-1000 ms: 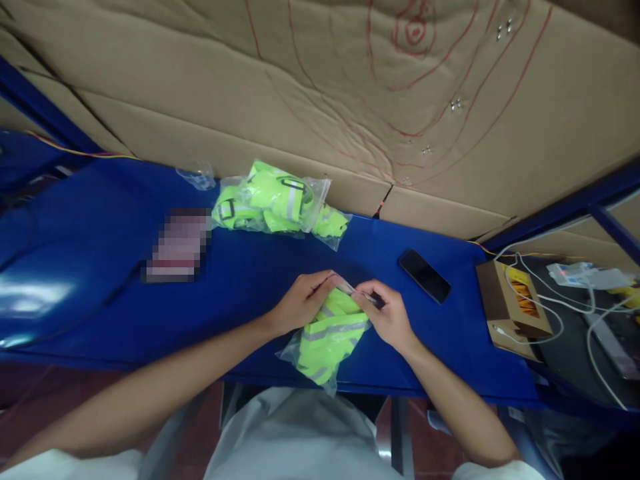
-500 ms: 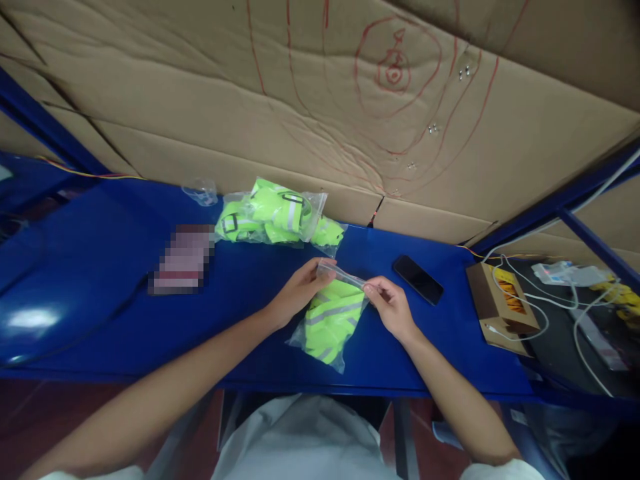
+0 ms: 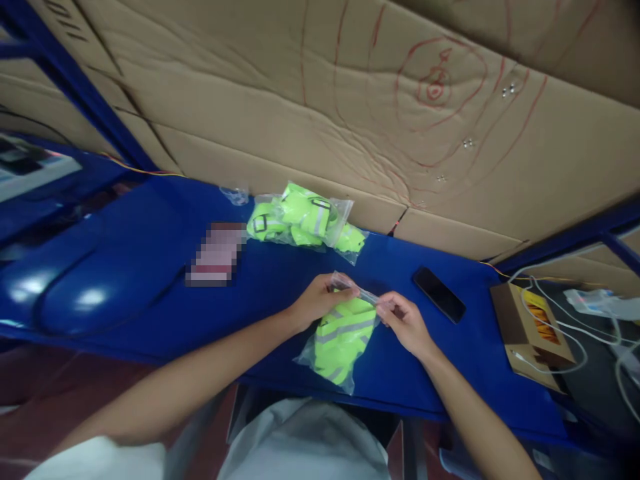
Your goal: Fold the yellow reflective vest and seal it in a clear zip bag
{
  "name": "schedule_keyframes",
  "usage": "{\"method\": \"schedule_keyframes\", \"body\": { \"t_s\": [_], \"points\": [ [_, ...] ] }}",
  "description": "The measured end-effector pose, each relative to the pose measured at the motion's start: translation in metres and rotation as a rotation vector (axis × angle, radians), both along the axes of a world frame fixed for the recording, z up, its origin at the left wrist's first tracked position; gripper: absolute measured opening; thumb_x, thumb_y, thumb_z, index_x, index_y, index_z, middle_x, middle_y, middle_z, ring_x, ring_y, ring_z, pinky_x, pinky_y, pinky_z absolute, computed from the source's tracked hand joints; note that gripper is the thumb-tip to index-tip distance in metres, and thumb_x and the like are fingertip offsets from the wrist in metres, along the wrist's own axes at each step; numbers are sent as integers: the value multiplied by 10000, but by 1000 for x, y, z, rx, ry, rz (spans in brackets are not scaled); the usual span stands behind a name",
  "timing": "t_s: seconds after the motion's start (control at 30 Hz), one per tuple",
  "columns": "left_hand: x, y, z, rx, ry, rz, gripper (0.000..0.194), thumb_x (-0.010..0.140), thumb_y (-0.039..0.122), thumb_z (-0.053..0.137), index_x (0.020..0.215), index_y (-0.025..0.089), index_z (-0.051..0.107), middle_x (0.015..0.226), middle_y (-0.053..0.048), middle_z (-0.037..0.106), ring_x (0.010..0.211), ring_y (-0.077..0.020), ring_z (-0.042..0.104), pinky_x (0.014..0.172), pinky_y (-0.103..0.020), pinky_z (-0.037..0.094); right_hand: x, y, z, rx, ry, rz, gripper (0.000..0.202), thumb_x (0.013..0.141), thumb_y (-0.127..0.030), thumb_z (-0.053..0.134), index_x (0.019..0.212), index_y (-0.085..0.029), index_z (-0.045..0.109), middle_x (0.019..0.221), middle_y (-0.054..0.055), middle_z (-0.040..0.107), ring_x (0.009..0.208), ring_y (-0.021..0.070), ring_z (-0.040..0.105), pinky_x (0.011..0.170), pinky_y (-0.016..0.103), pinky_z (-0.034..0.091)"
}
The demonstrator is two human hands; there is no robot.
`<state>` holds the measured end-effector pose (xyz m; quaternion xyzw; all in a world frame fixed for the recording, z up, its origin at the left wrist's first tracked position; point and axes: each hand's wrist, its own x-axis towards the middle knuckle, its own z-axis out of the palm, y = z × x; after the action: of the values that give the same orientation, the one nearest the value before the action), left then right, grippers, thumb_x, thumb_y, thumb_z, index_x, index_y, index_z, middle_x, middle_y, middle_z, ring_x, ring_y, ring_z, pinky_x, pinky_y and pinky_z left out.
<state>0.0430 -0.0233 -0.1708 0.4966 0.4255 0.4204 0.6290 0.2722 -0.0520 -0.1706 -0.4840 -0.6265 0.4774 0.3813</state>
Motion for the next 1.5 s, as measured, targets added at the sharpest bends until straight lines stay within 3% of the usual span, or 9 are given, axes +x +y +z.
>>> {"method": "schedule_keyframes", "body": {
  "t_s": [0.17,0.27,0.37,0.53,0.7,0.83,1.07,1.27,1.5],
  "points": [
    [-8,8,8,-33,-179,92,545,831,565,753,1237,215,650,1293,-107,678,1170,-247,637,919,-323,500,23,12,5,5,243,-315,277,896,-462,749,1030,-229,681,767,-7,698,656,146,673,673,284,549],
    [-17,14,13,-7,-150,268,449,886,545,669,1187,215,624,1292,-106,657,1172,-239,625,892,-315,496,34,22,11,10,447,-489,385,869,-457,776,1177,-258,657,1073,39,724,915,193,745,862,360,586],
    [-19,14,14,26,-87,306,358,889,495,665,1110,216,630,1182,-71,670,1023,-189,644,803,-278,473,32,23,9,43,388,-526,338,839,-421,808,1093,-245,669,1051,22,690,852,164,717,758,306,577],
    [-12,9,9,112,-19,167,278,865,434,699,1004,200,640,931,-31,677,789,-146,625,693,-260,447,14,8,-4,118,-31,-187,223,960,-435,662,1037,-226,670,827,8,671,715,152,644,681,289,527],
    [-12,7,2,326,130,118,275,905,447,679,977,183,663,861,-37,673,763,-155,625,735,-284,473,-1,-4,-9,311,-436,174,205,1025,-376,546,1091,-248,692,934,50,709,855,205,675,809,356,541],
    [-12,9,-1,373,203,93,243,938,424,631,990,190,665,856,-34,689,756,-160,637,709,-276,464,-1,1,-10,397,-496,134,332,1038,-373,519,1344,-260,586,1235,109,693,1145,266,662,1029,472,513],
    [-19,10,8,767,660,287,152,974,264,540,993,211,681,991,-52,733,980,-222,664,937,-370,412,0,11,2,318,-620,295,750,1013,-551,530,1643,-270,236,1729,152,170,1599,332,200,1257,588,291],
    [-26,14,18,969,928,338,242,975,216,537,1161,215,692,1285,-128,686,1239,-301,597,1124,-478,305,-20,22,-4,607,-678,282,418,1062,-400,481,1437,-233,561,1489,140,568,1403,299,518,1168,519,418],
    [-46,66,20,1078,1173,298,660,965,361,612,1582,252,405,1707,-161,216,1583,-366,197,1243,-627,-58,-22,36,-26,675,-668,245,326,1071,-359,478,1293,-193,650,1320,132,667,1255,261,617,1064,440,482]
  ]
}}
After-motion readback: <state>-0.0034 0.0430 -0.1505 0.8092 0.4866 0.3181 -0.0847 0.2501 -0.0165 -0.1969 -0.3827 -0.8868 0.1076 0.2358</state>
